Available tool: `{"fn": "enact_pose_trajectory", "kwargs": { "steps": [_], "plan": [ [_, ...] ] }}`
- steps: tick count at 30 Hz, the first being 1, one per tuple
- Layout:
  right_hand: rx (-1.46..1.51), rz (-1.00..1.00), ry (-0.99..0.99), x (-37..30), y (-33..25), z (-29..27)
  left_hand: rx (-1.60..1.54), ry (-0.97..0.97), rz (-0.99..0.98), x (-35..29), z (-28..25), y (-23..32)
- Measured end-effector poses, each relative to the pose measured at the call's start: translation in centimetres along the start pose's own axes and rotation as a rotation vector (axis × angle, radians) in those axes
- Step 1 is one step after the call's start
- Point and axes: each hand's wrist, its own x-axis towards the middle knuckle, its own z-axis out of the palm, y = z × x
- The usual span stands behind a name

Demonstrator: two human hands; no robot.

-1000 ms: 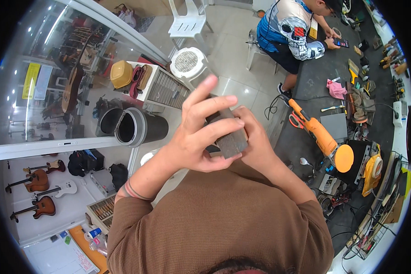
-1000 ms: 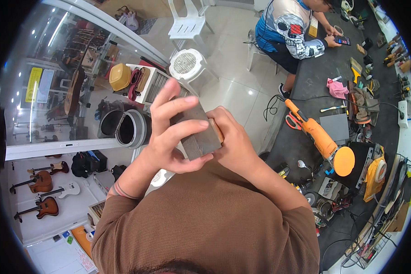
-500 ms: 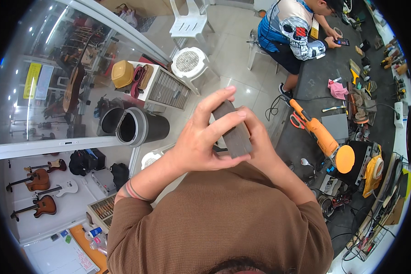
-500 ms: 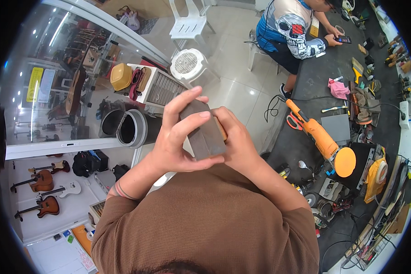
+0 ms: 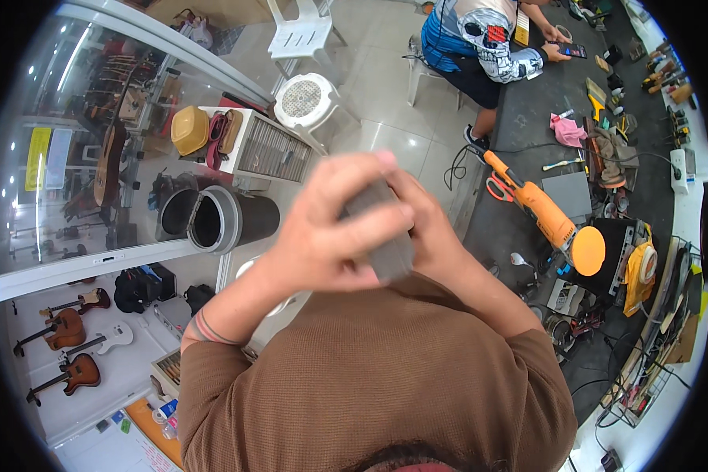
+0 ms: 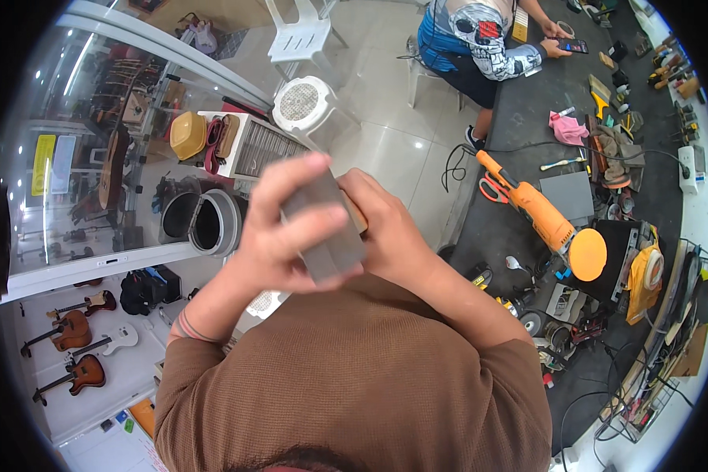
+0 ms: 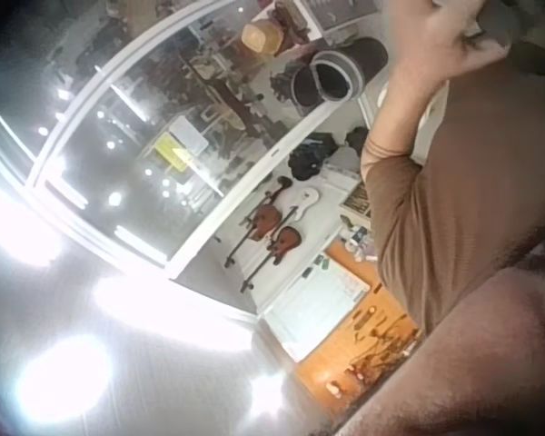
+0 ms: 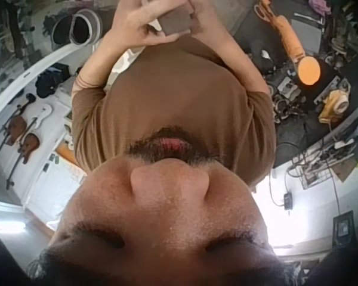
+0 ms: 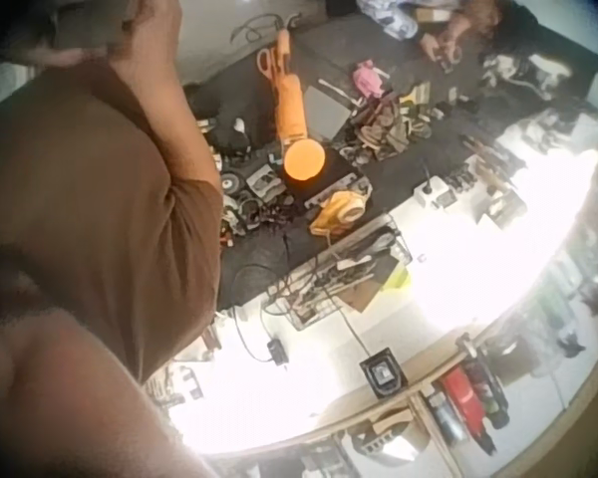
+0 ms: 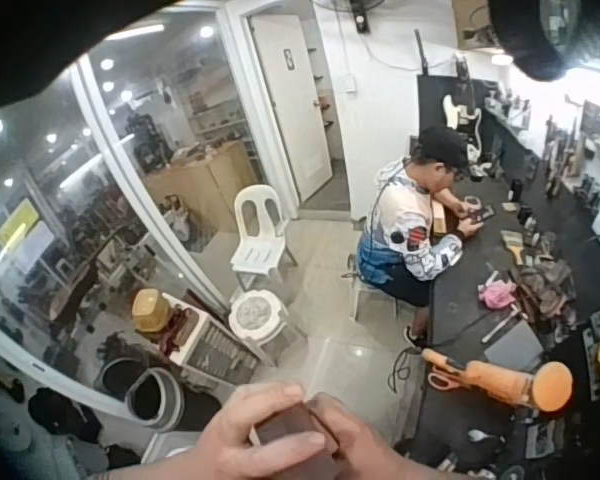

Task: The person sands a wooden block with a sanding sponge, applies glue into its opening using a squeeze bottle, and trims an inserted piece on the block using scissors.

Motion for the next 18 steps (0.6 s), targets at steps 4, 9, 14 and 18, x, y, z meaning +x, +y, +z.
{"fn": "enact_pose_trajectory", "kwargs": {
  "steps": [4,9,14,18],
  "plan": [
    [-0.020,-0.090,-0.042,0.3,0.8,-0.2,0.078,0.137,-0.127,0.4,-0.2,0.0],
    [-0.065,0.086,0.016,0.5,0.2,0.2,0.130,0.099,-0.143,0.4,-0.7,-1.3],
    [-0.058,-0.052,0.019,0.2,0.3,0.4,0.109,-0.006,-0.087,0.4,-0.8,0.3],
    [-0.013,-0.112,-0.056,0.0,0.2,-0.2,0.052,0.123,-0.127,0.5,0.3,0.5]
  ]
}}
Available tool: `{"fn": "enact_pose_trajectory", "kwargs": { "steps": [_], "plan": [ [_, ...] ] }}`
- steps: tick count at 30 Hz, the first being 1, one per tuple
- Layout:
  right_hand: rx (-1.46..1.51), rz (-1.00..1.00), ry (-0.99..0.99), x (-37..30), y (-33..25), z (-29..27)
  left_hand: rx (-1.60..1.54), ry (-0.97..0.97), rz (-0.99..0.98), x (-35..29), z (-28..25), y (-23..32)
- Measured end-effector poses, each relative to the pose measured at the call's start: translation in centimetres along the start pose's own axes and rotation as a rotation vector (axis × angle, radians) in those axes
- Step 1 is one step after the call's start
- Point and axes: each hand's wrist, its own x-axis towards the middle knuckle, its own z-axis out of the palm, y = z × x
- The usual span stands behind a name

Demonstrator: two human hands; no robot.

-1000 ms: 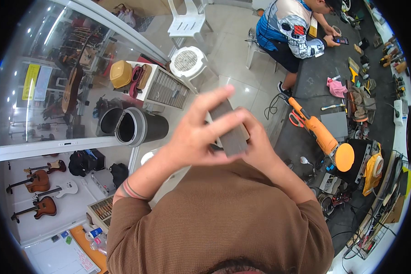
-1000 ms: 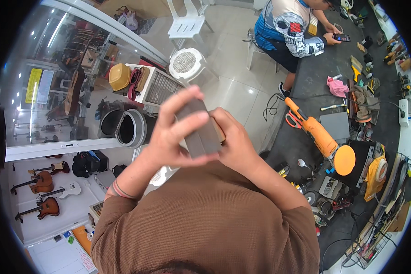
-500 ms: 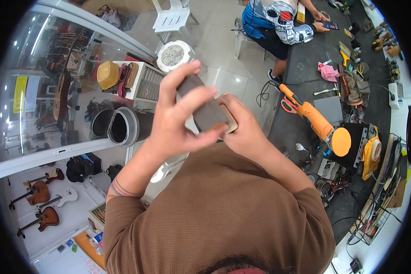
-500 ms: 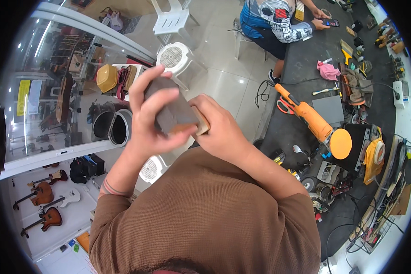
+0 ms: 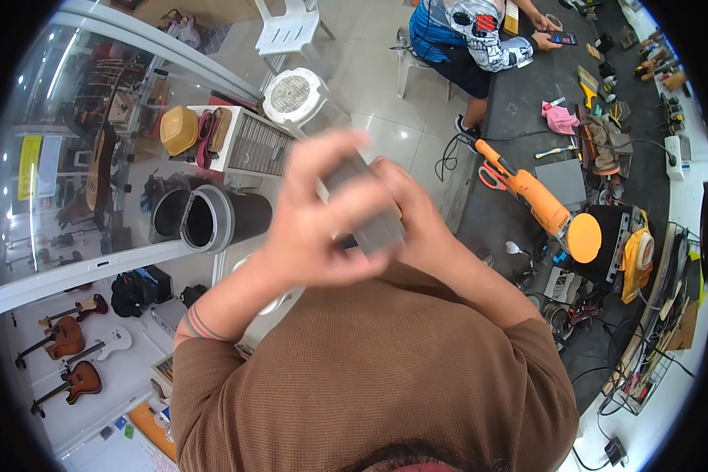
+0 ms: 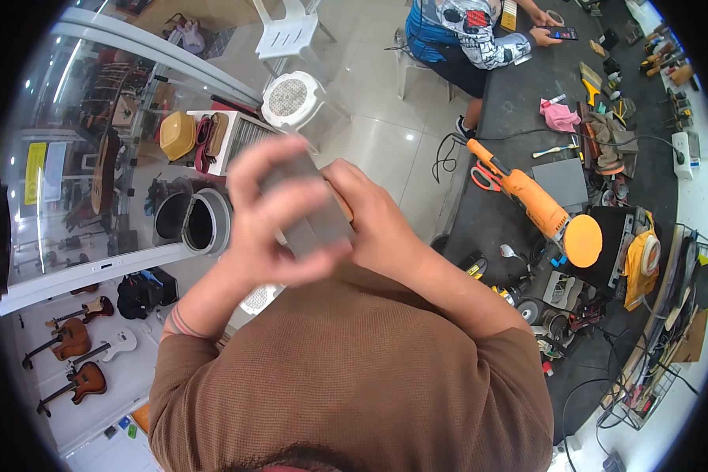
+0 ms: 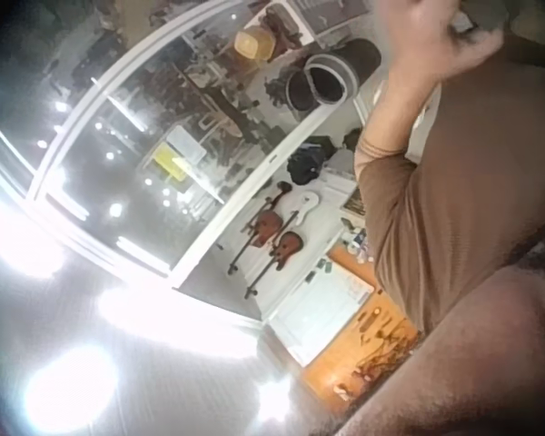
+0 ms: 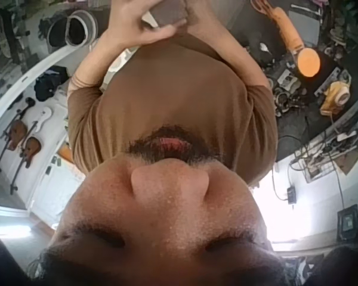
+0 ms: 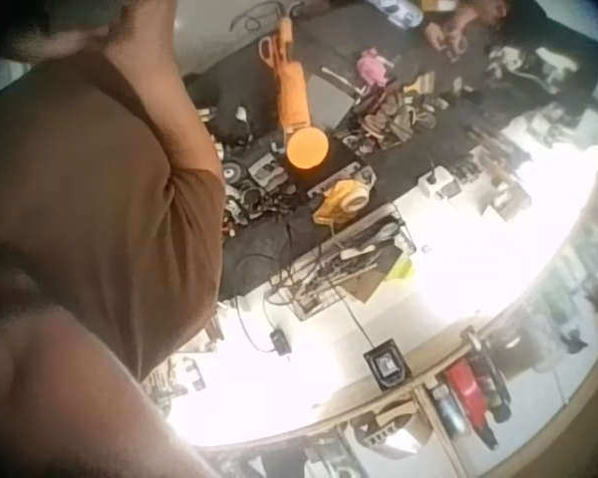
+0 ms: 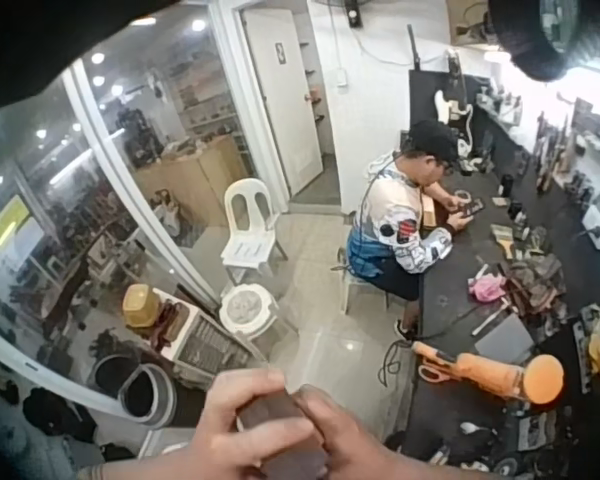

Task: The person sands a wooden block with a sanding sponge, applies glue into its opening using a squeeze bottle, and trims an inserted piece on the block using scissors.

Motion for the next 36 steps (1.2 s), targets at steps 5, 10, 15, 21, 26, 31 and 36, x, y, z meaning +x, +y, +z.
{"fn": "enact_pose_trajectory", "kwargs": {
  "steps": [5,10,15,21,26,31,36],
  "plan": [
    [-0.027,0.218,0.077,-0.3,0.7,0.6,0.048,0.031,-0.079,0.0,0.1,-2.1],
    [0.022,0.001,0.035,-0.5,0.5,-0.1,0.008,-0.123,0.055,-0.2,0.3,-0.8],
    [-0.002,0.060,0.070,-0.5,0.7,-0.1,0.043,-0.090,0.023,0.1,0.5,-0.6],
    [-0.028,0.197,0.055,-0.4,-0.1,-0.5,0.072,0.106,-0.196,2.0,-1.8,-4.3],
    [-0.036,0.044,0.079,-0.2,0.0,-0.5,-0.022,-0.113,0.089,0.8,0.1,0.9],
    [-0.032,-0.011,0.050,-0.2,-0.1,-0.7,0.000,-0.037,0.053,0.8,0.7,-0.4],
    [0.006,0.167,0.111,-0.1,1.1,-0.5,0.050,0.004,-0.071,1.8,0.1,-2.1]
  ]
}}
